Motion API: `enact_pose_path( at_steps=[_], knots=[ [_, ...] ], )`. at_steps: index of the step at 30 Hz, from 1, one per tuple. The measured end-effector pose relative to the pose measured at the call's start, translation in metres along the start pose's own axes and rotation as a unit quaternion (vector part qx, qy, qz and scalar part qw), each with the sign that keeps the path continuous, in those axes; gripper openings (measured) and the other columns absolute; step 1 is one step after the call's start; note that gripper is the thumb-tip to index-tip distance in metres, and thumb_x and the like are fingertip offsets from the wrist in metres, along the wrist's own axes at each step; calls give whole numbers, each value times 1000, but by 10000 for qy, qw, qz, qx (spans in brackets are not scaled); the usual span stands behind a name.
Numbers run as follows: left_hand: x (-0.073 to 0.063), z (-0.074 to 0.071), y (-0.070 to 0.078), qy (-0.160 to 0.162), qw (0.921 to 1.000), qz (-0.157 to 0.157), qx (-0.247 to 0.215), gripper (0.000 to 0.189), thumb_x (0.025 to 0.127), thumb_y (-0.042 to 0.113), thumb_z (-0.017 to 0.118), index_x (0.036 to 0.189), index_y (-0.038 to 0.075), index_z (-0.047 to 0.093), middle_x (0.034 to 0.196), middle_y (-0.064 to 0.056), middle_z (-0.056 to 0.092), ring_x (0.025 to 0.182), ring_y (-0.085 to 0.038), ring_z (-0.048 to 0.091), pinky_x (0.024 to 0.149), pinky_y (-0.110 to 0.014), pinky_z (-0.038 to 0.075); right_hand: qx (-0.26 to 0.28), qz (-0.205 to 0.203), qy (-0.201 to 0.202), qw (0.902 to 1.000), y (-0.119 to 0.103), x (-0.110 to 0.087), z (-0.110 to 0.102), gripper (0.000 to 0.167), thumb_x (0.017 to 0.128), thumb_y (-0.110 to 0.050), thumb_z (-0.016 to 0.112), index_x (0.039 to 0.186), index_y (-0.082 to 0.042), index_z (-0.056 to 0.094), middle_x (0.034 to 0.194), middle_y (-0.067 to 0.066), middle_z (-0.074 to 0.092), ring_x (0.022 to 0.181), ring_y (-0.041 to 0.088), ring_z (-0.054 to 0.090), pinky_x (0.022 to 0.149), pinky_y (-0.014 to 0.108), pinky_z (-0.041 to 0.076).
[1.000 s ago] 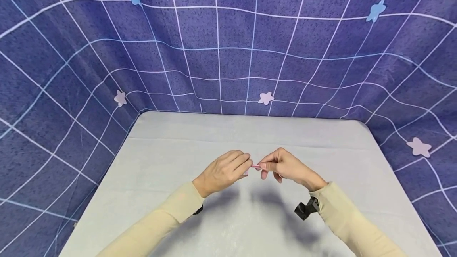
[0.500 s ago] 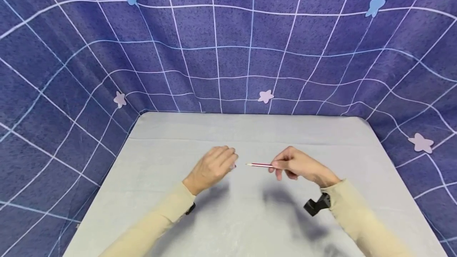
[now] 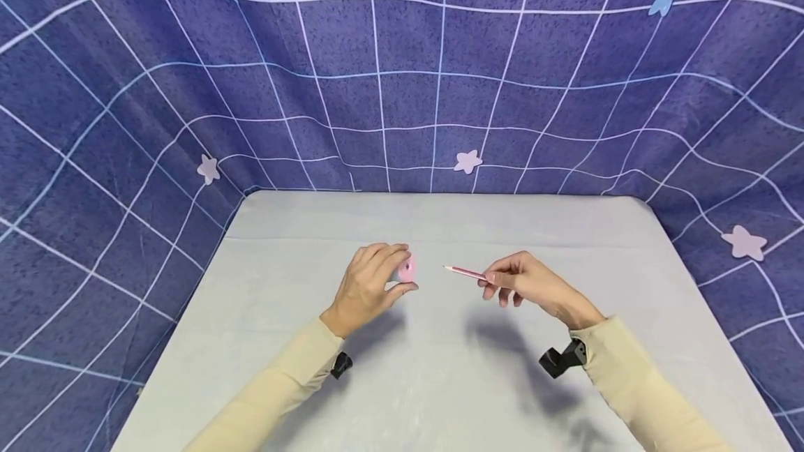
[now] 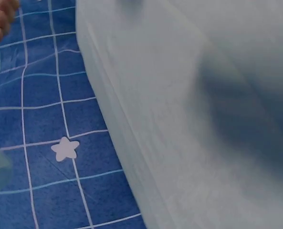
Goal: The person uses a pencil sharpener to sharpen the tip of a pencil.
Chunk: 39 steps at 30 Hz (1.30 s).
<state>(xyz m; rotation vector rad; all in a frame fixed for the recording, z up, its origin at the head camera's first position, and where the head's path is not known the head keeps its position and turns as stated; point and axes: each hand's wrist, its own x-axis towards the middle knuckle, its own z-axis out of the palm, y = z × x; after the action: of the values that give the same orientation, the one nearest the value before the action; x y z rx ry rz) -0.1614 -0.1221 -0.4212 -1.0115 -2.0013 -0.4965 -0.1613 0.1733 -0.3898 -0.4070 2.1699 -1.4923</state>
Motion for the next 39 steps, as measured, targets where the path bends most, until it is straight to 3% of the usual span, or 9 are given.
enact_pose_path(
  at_steps=[5,10,13,17,24,30,35,39],
  knots=[
    [-5,3,3,26,9951,-787,-600,57,64,20,86,108,-4,60,108,-16,64,99,-28,62,89,-35,51,23,66,1024,9947,8,3,7,27,89,-9,59,107,10,64,73,-7,55,66,7,46,58,22,41],
    [-12,12,6,-13,9867,-1414,-798,60,63,18,88,111,-3,58,106,-16,63,98,-28,62,89,-36,51,505,381,2029,9772,18,10,18,29,88,-8,61,111,10,62,74,-11,57,68,5,46,59,20,38],
    [-19,21,5,-115,9799,-1780,-893,60,63,16,88,112,-2,58,105,-15,64,98,-26,63,89,-36,51,779,645,2346,9668,27,18,24,29,87,-6,61,111,10,61,71,-12,58,64,5,49,56,21,39],
    [-30,34,3,-281,9695,-2217,-1010,59,65,12,87,113,-1,57,106,-14,63,99,-26,63,88,-37,52,701,967,2413,9631,45,30,29,26,86,-5,61,107,10,60,69,-6,61,59,8,53,55,26,45],
    [-49,52,0,-740,9466,-2935,-1110,59,66,8,86,116,0,56,111,-15,63,104,-29,63,91,-40,51,15,1436,2532,9567,82,44,36,20,81,-6,62,94,9,65,68,7,66,53,8,56,54,25,52],
    [-63,59,-1,-1121,9310,-3235,-1264,58,69,3,83,119,-1,54,116,-17,61,109,-32,61,92,-42,49,-1033,1392,2614,9495,100,42,45,14,80,-9,66,82,5,68,64,6,67,50,9,59,47,23,49],
    [-73,61,1,-1470,9170,-3451,-1356,59,71,3,81,123,1,53,120,-17,61,113,-32,59,95,-43,48,-1530,1418,2539,9445,107,41,51,10,79,-8,68,78,2,69,59,4,66,48,11,60,47,23,47],
    [-76,62,2,-1545,9169,-3440,-1307,60,71,5,81,124,1,52,120,-17,60,113,-31,59,96,-43,48,-1716,1419,2584,9400,109,41,52,10,78,-9,69,77,1,69,58,4,66,48,10,58,47,24,46]
  ],
)
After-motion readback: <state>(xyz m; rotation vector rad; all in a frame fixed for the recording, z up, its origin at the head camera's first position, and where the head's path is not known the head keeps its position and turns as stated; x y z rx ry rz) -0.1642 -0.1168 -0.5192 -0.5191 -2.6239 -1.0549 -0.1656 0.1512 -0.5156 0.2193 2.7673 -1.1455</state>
